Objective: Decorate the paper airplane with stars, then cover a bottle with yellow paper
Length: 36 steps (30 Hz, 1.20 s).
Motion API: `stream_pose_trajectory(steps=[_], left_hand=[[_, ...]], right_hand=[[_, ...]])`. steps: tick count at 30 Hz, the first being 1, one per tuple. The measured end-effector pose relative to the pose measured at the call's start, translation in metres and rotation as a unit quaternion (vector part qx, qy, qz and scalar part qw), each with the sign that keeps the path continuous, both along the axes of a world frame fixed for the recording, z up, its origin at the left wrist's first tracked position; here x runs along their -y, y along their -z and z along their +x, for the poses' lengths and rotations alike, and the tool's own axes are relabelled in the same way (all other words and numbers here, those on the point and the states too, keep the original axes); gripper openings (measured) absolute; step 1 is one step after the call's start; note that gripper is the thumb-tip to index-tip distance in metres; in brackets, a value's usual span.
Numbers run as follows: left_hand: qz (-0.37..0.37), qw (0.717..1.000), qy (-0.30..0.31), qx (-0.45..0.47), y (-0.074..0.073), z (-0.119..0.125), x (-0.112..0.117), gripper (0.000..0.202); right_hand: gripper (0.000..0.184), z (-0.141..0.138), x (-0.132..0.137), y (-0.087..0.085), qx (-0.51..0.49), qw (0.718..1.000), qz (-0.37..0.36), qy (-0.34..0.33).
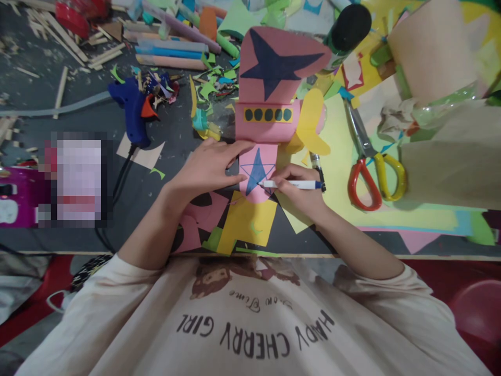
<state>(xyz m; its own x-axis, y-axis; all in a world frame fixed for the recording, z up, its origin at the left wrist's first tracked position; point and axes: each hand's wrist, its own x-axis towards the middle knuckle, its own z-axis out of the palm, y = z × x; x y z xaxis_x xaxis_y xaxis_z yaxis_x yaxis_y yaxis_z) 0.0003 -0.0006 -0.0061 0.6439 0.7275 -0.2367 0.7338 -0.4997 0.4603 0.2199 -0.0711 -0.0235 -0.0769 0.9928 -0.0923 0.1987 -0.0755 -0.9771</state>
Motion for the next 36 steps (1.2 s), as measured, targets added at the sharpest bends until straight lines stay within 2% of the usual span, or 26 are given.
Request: stream_pose_trajectory(steps=[11,18,23,26,29,36], left_hand=[[-0.003,1.000,-0.001,0.008,-0.002,0.000,0.000,0.061],[-0.009,1.000,-0.003,0.008,-0.003,0.000,0.000,0.061],[-0.003,1.000,-0.001,0.007,-0.002,0.000,0.000,0.061],[-0.004,1.000,0.000,0.003,-0.002,0.000,0.000,0.062],[-0.009,1.000,0.001,-0.001,-0.004,0.000,0.000,0.064],[-0.003,1.000,-0.003,0.007,-0.002,-0.001,0.000,0.062]], right_hand=[[0.015,-0.001,0.000,-0.002,-0.001,1.000,0.004,0.009],[0.016,0.000,-0.001,-0.001,-0.037,0.999,-0.016,-0.023],[0.013,0.006,-0.010,-0.003,-0.084,0.996,-0.024,0.022],[0.014,0.009,-0.015,-0.004,-0.112,0.993,-0.037,0.008],[0.022,0.010,-0.015,-0.003,-0.086,0.996,-0.027,-0.020],[0.022,0.008,-0.010,0.001,-0.038,0.998,-0.031,-0.047]])
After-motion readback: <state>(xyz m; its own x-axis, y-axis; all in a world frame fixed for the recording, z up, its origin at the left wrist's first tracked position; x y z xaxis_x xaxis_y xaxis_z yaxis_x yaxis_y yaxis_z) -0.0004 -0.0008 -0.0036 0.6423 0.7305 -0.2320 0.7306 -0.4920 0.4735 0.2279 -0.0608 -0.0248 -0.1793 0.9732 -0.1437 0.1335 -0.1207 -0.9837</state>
